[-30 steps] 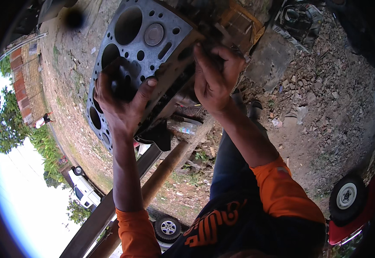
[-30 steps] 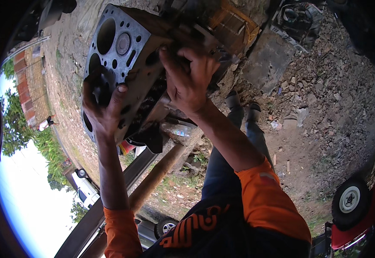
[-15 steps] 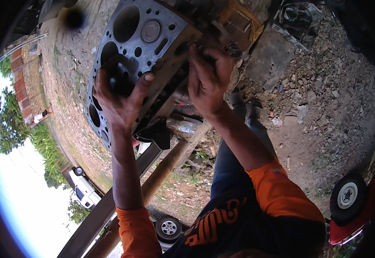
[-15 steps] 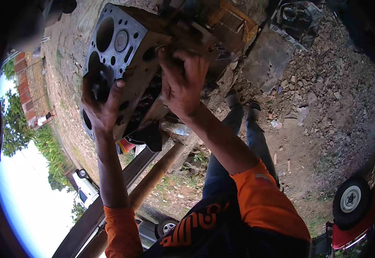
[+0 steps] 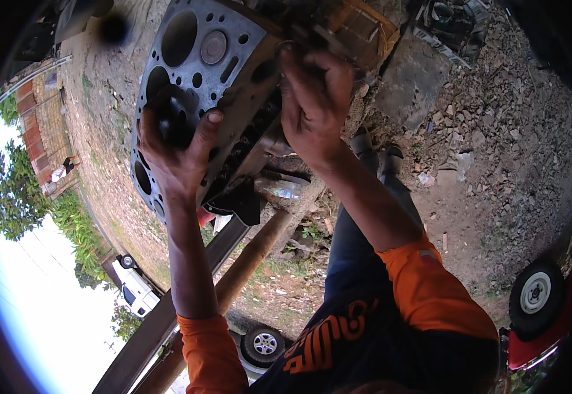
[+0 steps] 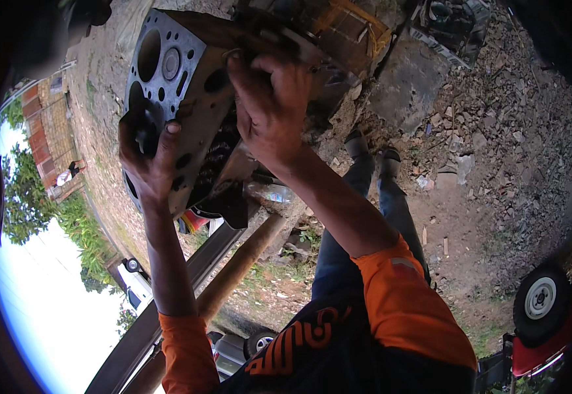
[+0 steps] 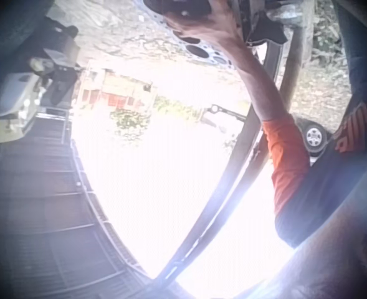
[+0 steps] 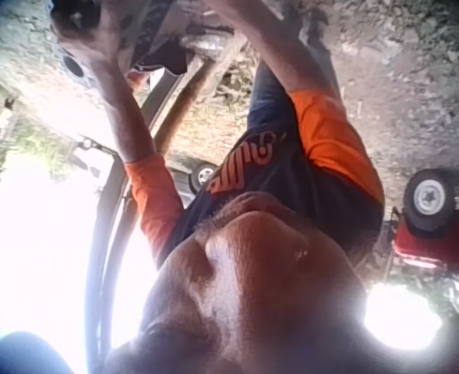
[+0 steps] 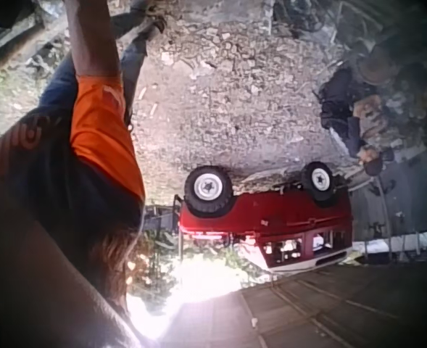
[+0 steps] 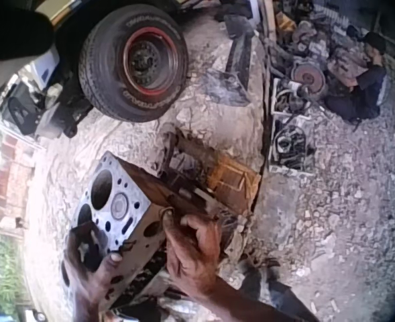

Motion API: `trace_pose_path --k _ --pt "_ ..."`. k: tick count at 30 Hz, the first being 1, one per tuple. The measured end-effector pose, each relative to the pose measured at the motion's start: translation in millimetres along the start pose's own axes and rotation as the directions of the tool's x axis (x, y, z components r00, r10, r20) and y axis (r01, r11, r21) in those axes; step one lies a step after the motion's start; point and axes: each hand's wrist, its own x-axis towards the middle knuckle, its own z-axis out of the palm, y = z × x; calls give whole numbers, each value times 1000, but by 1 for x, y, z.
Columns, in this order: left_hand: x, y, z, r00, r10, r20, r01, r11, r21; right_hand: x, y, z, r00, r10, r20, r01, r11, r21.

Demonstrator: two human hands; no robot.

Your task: The person sands the surface of an engine block by hand using a piece of sandpaper, applying circular motions to different areas of the metal.

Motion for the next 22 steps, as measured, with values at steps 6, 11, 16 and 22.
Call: trace_pose_path --k 6,11,16,22 --pt "1 -3 -1 1000 13 14 -13 999 33 -17 -3 -11 993 20 118 -21 1000 5" --pt "1 0 1 1000 -9 -1 9 1000 16 -11 -1 -1 994 3 107 3 999 -54" --pt "0 -2 -1 1000 -11 24 10 999 36 -14 0 -5 995 51 85 -50 999 -9" --pt "0 -2 -3 999 -5 49 2 998 66 -40 -5 4 991 46 122 -35 995 -92"
